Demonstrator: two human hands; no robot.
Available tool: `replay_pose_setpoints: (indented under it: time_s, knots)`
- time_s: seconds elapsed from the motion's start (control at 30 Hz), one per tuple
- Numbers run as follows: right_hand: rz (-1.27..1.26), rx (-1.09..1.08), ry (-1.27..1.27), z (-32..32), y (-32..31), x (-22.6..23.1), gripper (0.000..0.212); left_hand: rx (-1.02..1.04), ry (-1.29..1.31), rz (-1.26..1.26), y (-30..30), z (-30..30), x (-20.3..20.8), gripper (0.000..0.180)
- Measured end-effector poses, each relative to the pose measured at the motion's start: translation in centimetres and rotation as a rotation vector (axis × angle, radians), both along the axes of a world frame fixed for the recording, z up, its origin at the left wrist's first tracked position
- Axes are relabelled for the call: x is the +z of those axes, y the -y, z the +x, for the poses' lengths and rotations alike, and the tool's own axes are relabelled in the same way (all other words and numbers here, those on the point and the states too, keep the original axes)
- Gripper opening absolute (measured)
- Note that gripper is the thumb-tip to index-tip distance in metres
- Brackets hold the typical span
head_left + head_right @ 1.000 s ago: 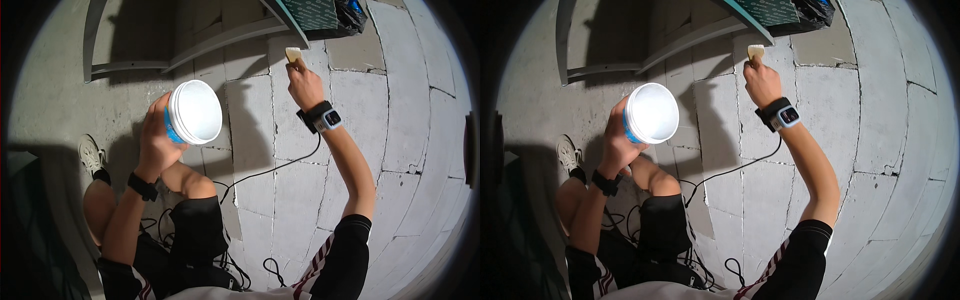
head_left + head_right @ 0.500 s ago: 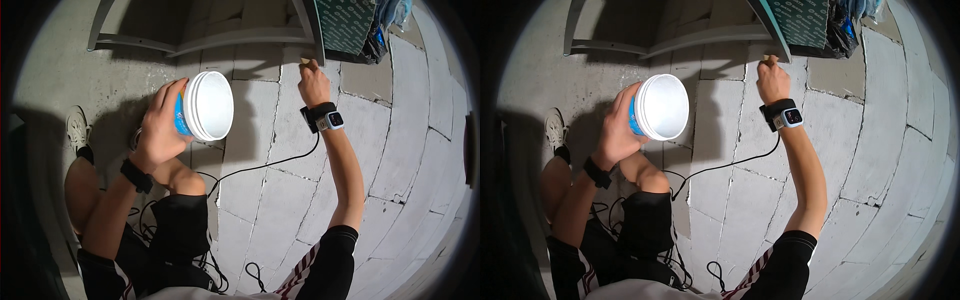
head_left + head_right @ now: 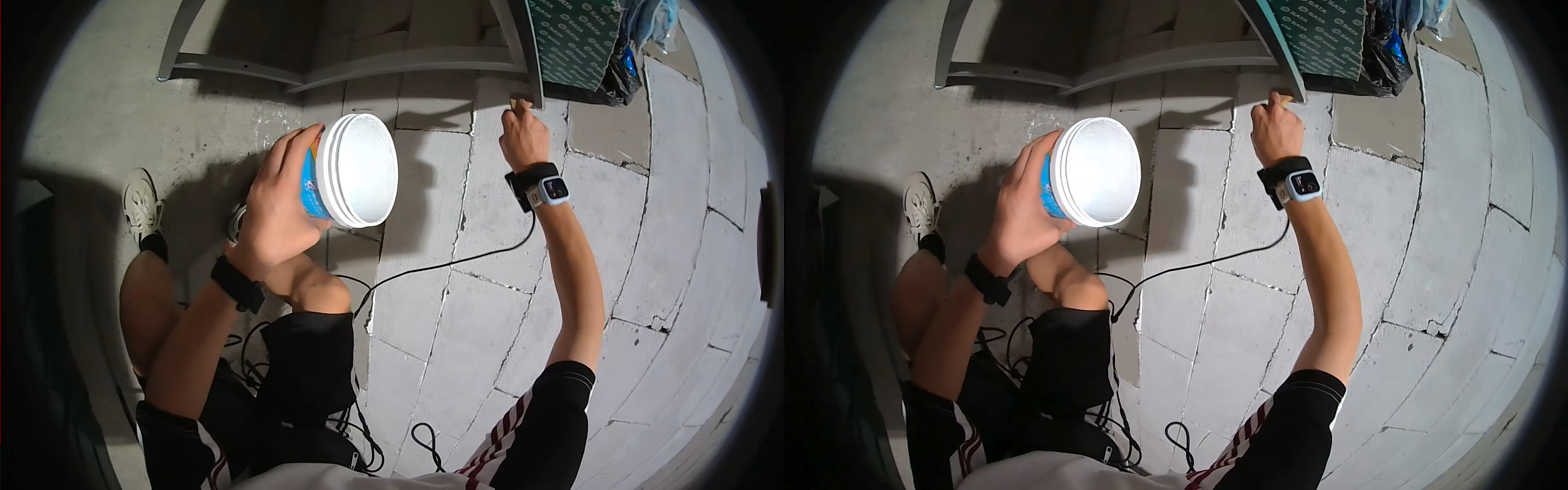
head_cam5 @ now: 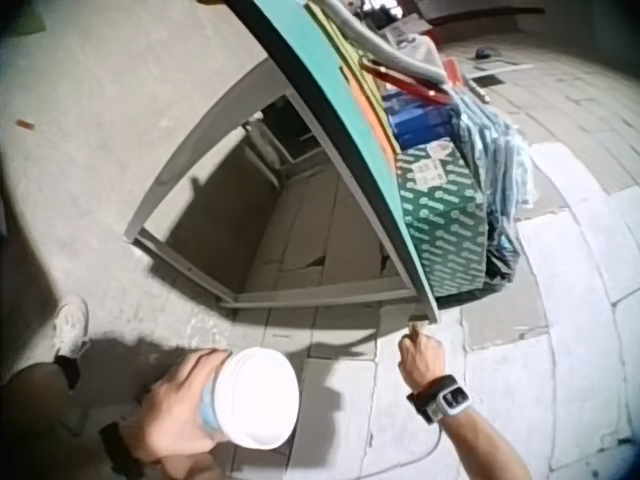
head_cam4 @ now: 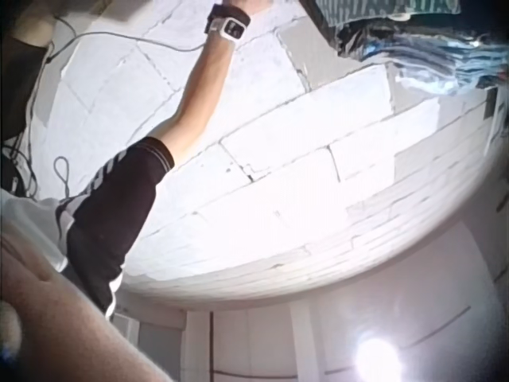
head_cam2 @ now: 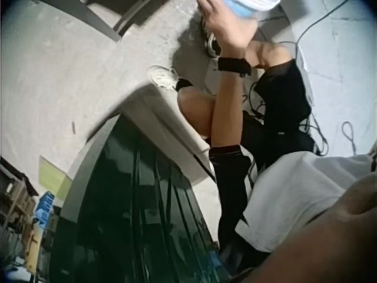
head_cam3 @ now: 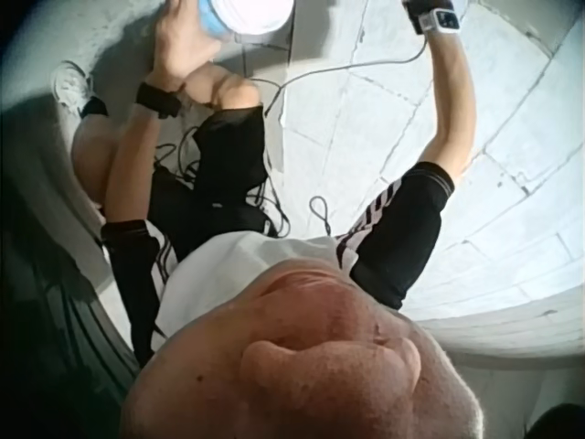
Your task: Applying white paint or primer to a cinder block wall using a wooden paintbrush.
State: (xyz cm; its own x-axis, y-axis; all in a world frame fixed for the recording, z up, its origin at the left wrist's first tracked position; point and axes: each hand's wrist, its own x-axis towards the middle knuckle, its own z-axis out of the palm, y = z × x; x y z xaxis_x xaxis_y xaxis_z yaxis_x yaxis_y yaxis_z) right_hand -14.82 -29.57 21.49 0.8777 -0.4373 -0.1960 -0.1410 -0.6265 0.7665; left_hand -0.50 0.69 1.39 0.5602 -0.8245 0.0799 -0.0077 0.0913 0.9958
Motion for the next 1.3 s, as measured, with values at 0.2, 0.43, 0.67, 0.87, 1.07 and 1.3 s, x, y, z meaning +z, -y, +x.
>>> replay_pose_setpoints:
  time_s: [0.2,0.43,0.67,0.87,1.07,1.3]
  knots:
    - [0.142,-0.191,0.009,1.9,-3.9,-1.1,0.006,-0.002,-0.016,0.019,-0.4,0.4,-0.4,0.093]
    - [0.025,-0.091,0.024,0.4,-1.4,-1.3,0.006,-0.011,0.035,-0.008,-0.2,-0.1,-0.3,0.095]
    - [0.049,-0.048,0.217,-0.2,-1.0,-1.3,0.021,0.041,0.041,-0.067,0.4,-0.7,-0.7,0.092]
    - [-0.082,-0.105,0.150,-1.0,-0.7,-1.4,0.022,0.020,0.037,-0.082,0.4,-1.3,-0.8,0.089]
    - [-0.109,-0.022,0.156,1.1,-1.9,-1.5,0.022,0.053,0.074,-0.088,0.4,-1.2,-1.5,0.089]
    - [-0.155,-0.012,0.188,0.6,1.0,-1.7,0.020,0.024,0.106,-0.119,0.8,-1.4,-1.5,0.089]
